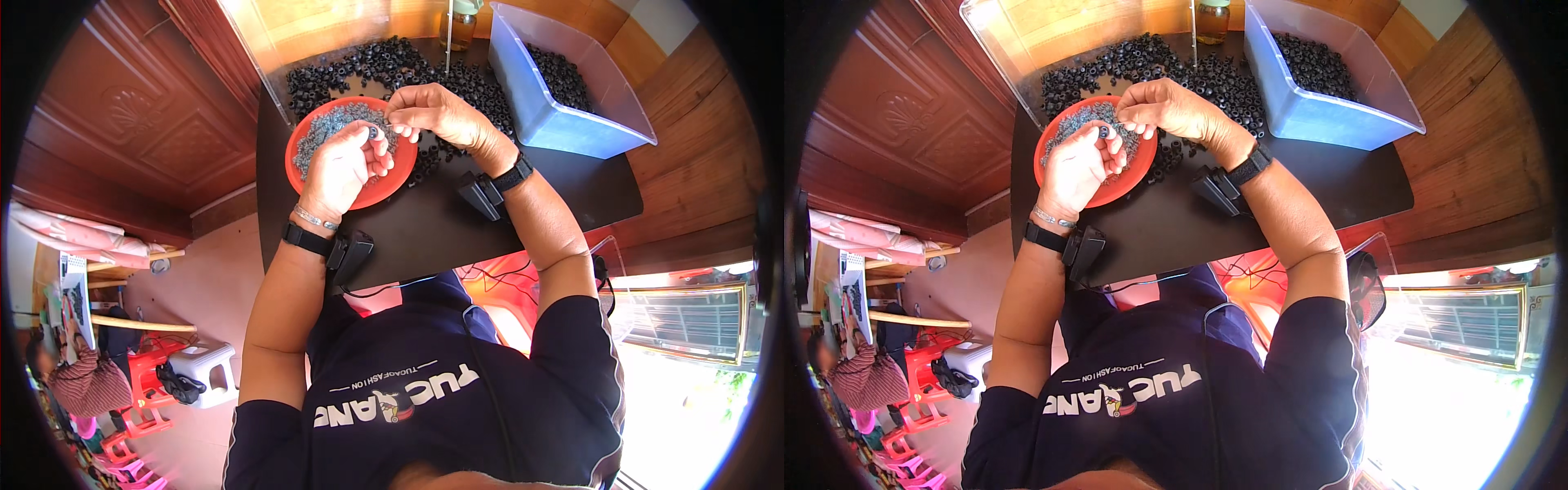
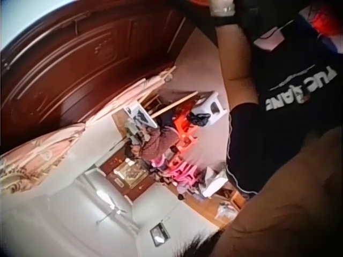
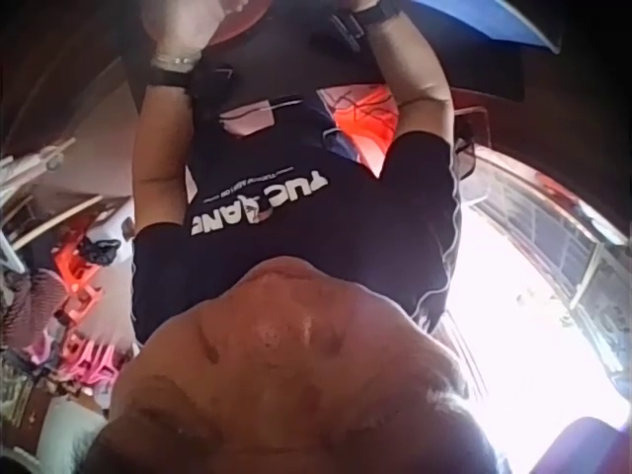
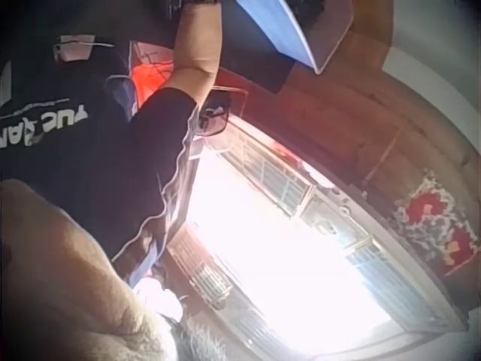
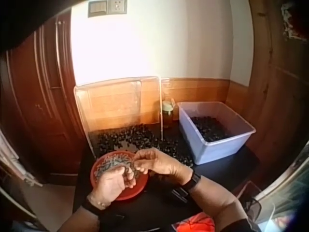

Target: Sorting and inspecting small metal components from a container into a red bowl.

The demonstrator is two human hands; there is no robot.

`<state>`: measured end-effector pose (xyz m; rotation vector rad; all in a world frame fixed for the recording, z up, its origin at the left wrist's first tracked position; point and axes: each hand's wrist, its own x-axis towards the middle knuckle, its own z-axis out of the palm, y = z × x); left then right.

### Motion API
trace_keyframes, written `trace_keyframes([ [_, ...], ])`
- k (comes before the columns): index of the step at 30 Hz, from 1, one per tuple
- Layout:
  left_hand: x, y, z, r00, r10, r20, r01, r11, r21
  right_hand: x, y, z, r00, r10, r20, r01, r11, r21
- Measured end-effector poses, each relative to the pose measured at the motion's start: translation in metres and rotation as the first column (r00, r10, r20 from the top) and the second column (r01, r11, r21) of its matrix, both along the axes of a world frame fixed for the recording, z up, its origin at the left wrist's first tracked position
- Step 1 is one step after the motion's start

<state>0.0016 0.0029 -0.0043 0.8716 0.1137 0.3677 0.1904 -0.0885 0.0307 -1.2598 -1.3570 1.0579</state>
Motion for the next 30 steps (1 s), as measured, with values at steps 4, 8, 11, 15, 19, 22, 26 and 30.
trace_keyframes([
  [4,-0.001,0.001,0.000,0.997,-0.083,0.000,0.083,0.995,-0.050,-0.002,-0.002,0.004,0.999,0.052,-0.011,-0.052,0.998,-0.020],
  [8,0.000,-0.003,0.001,0.996,-0.089,-0.028,0.088,0.995,-0.054,0.001,-0.006,0.008,0.996,0.081,0.046,-0.080,0.996,-0.030],
  [11,0.000,-0.002,-0.001,0.995,-0.096,-0.041,0.095,0.995,-0.044,0.000,-0.007,0.010,0.990,0.097,0.107,-0.093,0.995,-0.045],
  [15,0.001,-0.003,-0.005,0.993,-0.091,-0.072,0.088,0.995,-0.043,-0.002,-0.009,0.012,0.979,0.108,0.171,-0.101,0.993,-0.054],
  [19,0.001,-0.002,-0.008,0.991,-0.114,-0.075,0.112,0.993,-0.036,-0.002,-0.010,0.012,0.967,0.117,0.228,-0.104,0.992,-0.068],
  [22,0.002,-0.002,-0.006,0.988,-0.126,-0.090,0.124,0.992,-0.020,-0.001,-0.010,0.014,0.960,0.131,0.249,-0.112,0.990,-0.090],
  [26,0.004,-0.001,-0.009,0.991,-0.114,-0.073,0.112,0.993,-0.025,-0.003,-0.009,0.013,0.980,0.127,0.151,-0.120,0.991,-0.054],
  [30,0.004,0.001,-0.009,0.994,-0.105,-0.027,0.104,0.994,-0.033,-0.011,-0.005,0.009,0.983,0.066,0.169,-0.075,0.996,0.045],
])
